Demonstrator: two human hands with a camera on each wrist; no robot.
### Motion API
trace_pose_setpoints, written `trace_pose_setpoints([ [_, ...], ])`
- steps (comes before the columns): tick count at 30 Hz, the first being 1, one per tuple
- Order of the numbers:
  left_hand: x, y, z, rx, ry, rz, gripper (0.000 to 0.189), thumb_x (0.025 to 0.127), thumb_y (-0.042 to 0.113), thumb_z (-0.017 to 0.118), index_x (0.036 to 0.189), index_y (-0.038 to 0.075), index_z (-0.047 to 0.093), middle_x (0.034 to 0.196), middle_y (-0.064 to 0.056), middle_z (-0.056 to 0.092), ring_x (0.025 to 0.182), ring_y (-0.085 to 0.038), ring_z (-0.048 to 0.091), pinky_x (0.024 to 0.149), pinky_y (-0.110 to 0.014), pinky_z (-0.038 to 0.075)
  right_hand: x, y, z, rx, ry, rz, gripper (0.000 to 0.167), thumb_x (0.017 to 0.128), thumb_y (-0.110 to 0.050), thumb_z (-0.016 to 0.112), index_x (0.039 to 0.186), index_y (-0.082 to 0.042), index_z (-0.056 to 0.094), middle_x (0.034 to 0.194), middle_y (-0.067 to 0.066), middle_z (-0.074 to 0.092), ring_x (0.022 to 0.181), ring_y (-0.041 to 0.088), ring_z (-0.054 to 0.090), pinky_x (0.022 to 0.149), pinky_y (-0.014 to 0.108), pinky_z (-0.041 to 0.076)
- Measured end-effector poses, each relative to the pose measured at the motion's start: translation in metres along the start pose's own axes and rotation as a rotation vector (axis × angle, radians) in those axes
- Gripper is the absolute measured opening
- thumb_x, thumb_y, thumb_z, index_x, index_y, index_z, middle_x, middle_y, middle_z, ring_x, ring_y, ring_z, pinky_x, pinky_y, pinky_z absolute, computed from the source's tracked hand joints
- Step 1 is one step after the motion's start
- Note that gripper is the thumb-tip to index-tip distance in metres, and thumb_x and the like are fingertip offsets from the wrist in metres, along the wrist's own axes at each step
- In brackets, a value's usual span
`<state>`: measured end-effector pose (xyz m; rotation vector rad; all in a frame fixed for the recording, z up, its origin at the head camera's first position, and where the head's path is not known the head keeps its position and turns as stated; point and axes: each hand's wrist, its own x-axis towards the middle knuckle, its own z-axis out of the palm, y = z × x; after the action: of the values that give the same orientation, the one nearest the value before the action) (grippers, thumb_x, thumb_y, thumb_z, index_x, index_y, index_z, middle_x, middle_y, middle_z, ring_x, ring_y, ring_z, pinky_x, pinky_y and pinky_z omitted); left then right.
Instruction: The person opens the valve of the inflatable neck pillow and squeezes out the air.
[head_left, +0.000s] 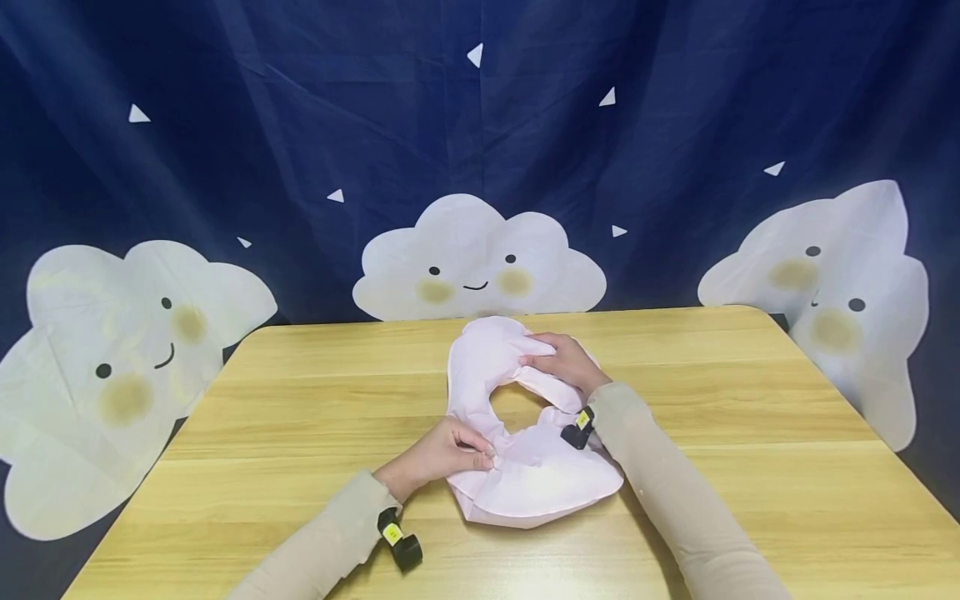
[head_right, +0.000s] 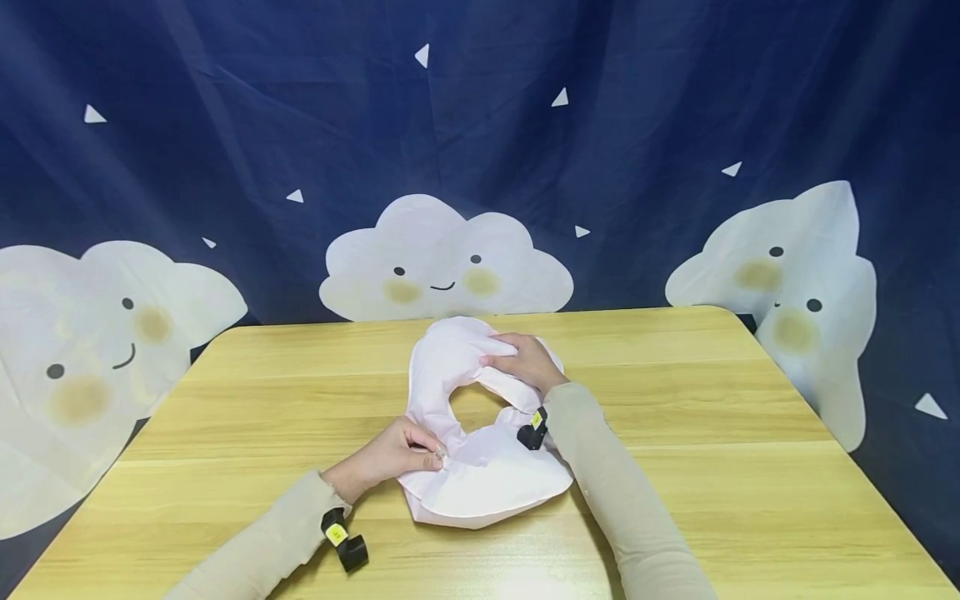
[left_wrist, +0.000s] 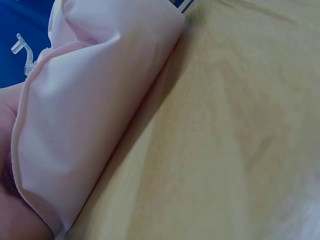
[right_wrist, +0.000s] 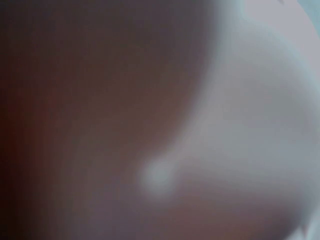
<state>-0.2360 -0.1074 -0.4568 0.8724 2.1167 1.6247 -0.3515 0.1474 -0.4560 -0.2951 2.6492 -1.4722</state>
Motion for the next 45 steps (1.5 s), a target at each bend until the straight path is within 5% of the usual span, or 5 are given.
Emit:
trace_pose_setpoints([
  [13,-0.0010,-0.0001,-0.0013,0.004,0.000,-0.014,0.019,0.076,0.000,0.074,0.088,-0.013,0.068,0.082,-0.023,0.069,0.071,-0.002,0.060,0.066,-0.020,0.051,-0.0011,-0.0063,0.0023,0.009,0.004,-0.010,0.054,0.077,-0.035,0.077,0.123,-0.010,0.062,0.124,0.009,0.062,0.110,0.025,0.056,0.098,0.039,0.039],
  [21,-0.0014,-0.0025,-0.0030,-0.012,-0.021,0.073,0.025,0.077,0.013,0.076,0.088,-0.009,0.070,0.080,-0.011,0.072,0.072,-0.002,0.061,0.065,-0.022,0.052,0.0001,-0.0069,0.0027,-0.057,0.017,-0.056,0.043,0.077,-0.031,0.078,0.114,-0.011,0.067,0.114,0.007,0.067,0.100,0.022,0.059,0.092,0.037,0.043],
  [29,-0.0006,0.0030,-0.0003,-0.006,0.008,-0.035,0.019,0.077,0.002,0.074,0.089,-0.012,0.068,0.084,-0.023,0.069,0.073,-0.004,0.061,0.068,-0.020,0.050,0.0003,-0.0099,0.0031,-0.115,0.007,-0.047,0.040,0.078,-0.029,0.076,0.114,-0.011,0.067,0.116,0.007,0.066,0.103,0.023,0.058,0.095,0.040,0.041],
  [45,-0.0006,0.0044,0.0012,-0.015,0.003,-0.049,0.016,0.077,-0.003,0.072,0.089,-0.013,0.068,0.085,-0.026,0.068,0.072,-0.003,0.061,0.068,-0.019,0.051,0.0025,-0.0096,0.0017,-0.154,-0.001,-0.187,0.036,0.083,-0.020,0.070,0.114,-0.001,0.066,0.118,0.016,0.064,0.113,0.031,0.056,0.100,0.044,0.039],
])
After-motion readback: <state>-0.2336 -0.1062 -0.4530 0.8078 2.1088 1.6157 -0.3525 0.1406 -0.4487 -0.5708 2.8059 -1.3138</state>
